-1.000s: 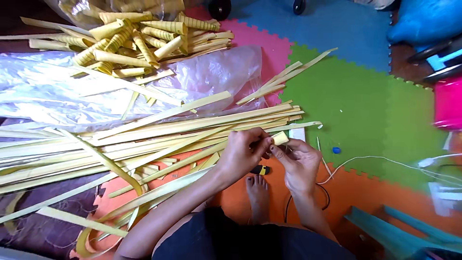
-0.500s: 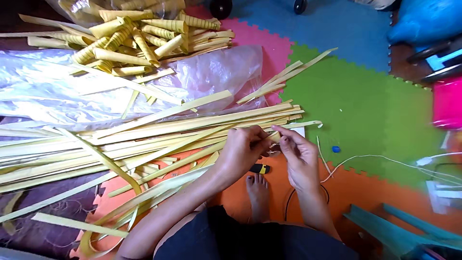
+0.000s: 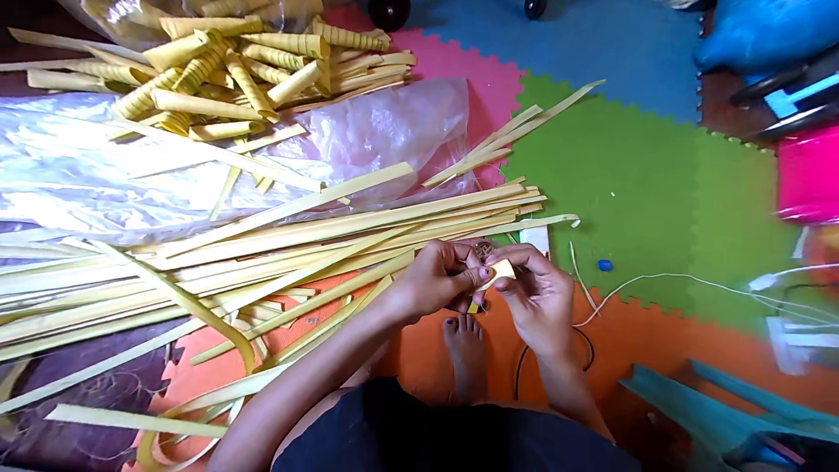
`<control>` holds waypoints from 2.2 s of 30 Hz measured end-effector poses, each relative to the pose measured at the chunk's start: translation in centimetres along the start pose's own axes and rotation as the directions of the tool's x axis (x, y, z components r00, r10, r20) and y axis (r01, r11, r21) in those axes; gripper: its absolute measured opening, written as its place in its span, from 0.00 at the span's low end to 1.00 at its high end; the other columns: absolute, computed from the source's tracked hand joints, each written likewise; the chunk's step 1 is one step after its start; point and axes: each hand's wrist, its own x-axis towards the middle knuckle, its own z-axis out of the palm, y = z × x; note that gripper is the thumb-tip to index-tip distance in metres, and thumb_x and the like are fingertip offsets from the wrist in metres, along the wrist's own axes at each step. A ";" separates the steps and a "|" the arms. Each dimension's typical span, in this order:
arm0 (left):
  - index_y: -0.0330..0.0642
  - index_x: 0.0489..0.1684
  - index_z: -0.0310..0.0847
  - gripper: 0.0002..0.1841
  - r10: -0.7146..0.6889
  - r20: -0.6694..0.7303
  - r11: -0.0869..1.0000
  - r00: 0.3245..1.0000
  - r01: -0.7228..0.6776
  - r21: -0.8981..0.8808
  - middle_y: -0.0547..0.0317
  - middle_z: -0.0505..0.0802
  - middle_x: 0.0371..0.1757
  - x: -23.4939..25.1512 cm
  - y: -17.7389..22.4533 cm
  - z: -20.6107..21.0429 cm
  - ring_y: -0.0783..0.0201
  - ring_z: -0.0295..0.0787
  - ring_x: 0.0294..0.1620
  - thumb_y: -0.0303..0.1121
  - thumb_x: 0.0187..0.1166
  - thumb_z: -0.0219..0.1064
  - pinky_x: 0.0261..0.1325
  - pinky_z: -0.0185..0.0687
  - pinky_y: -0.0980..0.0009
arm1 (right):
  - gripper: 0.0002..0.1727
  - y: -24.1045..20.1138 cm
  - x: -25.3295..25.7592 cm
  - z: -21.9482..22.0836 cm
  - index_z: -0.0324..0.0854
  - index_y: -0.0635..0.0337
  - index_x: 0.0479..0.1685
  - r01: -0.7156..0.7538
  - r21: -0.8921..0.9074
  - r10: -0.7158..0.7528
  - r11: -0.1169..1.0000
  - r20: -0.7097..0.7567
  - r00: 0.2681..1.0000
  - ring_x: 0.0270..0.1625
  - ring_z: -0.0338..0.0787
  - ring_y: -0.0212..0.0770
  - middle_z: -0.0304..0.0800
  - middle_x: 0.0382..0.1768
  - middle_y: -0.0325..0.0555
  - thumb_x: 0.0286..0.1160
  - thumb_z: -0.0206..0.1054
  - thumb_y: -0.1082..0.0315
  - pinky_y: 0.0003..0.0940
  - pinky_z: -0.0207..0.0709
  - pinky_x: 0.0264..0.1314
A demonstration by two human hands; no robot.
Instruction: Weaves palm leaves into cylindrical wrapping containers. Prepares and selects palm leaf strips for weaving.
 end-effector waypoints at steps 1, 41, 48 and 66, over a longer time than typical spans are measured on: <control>0.37 0.29 0.79 0.11 0.003 0.005 1.000 1.000 -0.003 -0.010 0.64 0.86 0.17 0.1 0.0 0.2 0.80 0.77 0.15 0.24 0.86 0.60 0.21 0.73 0.86 | 0.10 0.0 -0.1 0.2 0.87 0.50 0.47 0.019 -0.022 -0.020 1.000 -0.042 0.999 0.47 0.92 0.28 0.90 0.48 0.30 0.74 0.76 0.59 0.27 0.91 0.51; 0.30 0.50 0.84 0.07 0.097 -0.001 0.993 0.995 -0.097 0.064 0.57 0.96 0.36 -1.7 0.3 -1.6 0.70 0.95 0.36 0.18 0.82 0.61 0.45 0.92 0.76 | 0.08 2.3 -0.6 0.6 0.94 0.63 0.40 0.525 -0.503 -0.542 0.686 0.128 0.830 0.58 0.94 0.41 0.95 0.45 0.49 0.73 0.69 0.80 0.31 0.87 0.64; 0.31 0.47 0.85 0.07 0.223 -0.134 0.952 0.966 -0.186 0.244 0.56 0.96 0.36 -0.8 -0.5 -0.7 0.69 0.96 0.33 0.15 0.77 0.66 0.41 0.94 0.74 | 0.14 -0.6 1.4 0.1 0.87 0.65 0.54 -0.008 -0.127 0.007 0.992 -0.008 1.000 0.45 0.96 0.36 0.96 0.48 0.44 0.69 0.75 0.77 0.32 0.93 0.51; 0.29 0.46 0.84 0.06 0.152 -0.071 0.969 0.986 -0.134 0.208 0.55 0.95 0.30 -0.6 0.1 -0.4 0.69 0.95 0.28 0.23 0.86 0.62 0.35 0.93 0.74 | 0.10 -1.8 2.2 -0.1 0.88 0.62 0.52 -0.099 -0.303 0.129 0.948 0.079 0.989 0.42 0.91 0.29 0.89 0.46 0.41 0.76 0.67 0.77 0.24 0.89 0.44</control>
